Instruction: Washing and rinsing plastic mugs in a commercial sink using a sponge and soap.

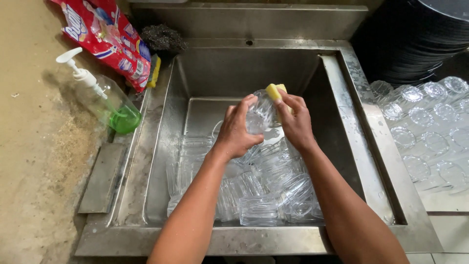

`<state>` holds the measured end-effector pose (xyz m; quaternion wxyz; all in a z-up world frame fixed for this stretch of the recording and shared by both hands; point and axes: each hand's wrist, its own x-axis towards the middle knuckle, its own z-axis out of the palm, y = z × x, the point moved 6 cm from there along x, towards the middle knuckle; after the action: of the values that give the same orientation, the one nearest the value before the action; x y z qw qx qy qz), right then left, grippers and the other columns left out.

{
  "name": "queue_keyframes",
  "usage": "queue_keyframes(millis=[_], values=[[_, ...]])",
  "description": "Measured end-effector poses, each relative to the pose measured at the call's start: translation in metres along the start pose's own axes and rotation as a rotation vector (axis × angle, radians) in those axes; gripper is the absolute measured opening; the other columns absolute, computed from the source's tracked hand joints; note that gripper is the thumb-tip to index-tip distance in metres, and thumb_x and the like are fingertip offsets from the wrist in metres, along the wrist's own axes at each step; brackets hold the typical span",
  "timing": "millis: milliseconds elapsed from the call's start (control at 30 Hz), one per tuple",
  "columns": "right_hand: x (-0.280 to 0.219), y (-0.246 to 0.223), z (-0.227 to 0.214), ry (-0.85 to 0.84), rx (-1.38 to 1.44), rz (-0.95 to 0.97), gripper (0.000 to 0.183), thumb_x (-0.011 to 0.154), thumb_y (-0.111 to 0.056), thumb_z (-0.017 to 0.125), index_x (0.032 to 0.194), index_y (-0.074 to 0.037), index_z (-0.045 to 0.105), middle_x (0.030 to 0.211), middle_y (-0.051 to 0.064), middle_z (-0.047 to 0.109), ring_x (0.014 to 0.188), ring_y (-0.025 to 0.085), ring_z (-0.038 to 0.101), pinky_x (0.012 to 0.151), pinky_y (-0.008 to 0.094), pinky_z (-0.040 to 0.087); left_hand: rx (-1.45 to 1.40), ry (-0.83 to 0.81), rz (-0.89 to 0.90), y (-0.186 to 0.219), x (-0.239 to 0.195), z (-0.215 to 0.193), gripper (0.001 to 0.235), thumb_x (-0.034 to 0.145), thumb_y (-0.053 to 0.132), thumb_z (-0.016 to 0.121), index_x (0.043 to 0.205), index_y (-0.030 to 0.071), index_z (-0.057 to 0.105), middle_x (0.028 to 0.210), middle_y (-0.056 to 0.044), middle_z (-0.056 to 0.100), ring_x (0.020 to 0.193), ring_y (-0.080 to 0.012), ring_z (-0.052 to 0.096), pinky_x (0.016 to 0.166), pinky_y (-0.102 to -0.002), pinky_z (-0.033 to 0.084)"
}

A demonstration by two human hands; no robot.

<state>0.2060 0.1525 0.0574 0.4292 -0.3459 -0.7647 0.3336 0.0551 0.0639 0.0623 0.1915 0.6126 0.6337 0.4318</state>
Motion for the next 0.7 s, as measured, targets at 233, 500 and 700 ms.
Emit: queue_keyframes(millis=[233, 500, 700], values=[[-0.007, -0.016, 0.005, -0.023, -0.001, -0.091, 0.038, 0.104, -0.03, 0.064, 0.141, -0.021, 0.067, 0.131, 0.014, 0.057, 0.122, 0.036, 0.052, 0.103, 0.049, 0.045, -0.021, -0.016, 0.102, -0.006, 0.004, 0.006, 0.091, 0.063, 0.015, 0.075, 0.149, 0.009, 0.044, 0.154, -0.015, 0.047, 0.141, -0.0415, 0.038, 0.12, -0.051, 0.031], [-0.002, 0.012, 0.008, 0.041, 0.615, 0.464, 0.057, 0.096, -0.03, 0.065, 0.15, -0.016, 0.055, 0.127, 0.019, 0.057, 0.097, 0.026, 0.057, 0.076, 0.046, 0.062, 0.036, 0.033, 0.193, 0.018, 0.002, 0.003, 0.091, 0.062, 0.016, 0.074, 0.148, 0.021, 0.044, 0.158, -0.013, 0.038, 0.145, -0.0436, 0.032, 0.122, -0.055, 0.029], [-0.004, -0.004, 0.004, 0.121, 0.352, 0.265, 0.049, 0.091, -0.018, 0.067, 0.14, -0.018, 0.064, 0.117, 0.019, 0.058, 0.094, 0.023, 0.059, 0.078, 0.039, 0.059, -0.181, 0.107, -0.253, -0.015, 0.001, 0.011, 0.113, 0.063, 0.014, 0.074, 0.158, 0.01, 0.012, 0.156, -0.025, 0.025, 0.147, -0.0472, 0.026, 0.123, -0.055, 0.026]])
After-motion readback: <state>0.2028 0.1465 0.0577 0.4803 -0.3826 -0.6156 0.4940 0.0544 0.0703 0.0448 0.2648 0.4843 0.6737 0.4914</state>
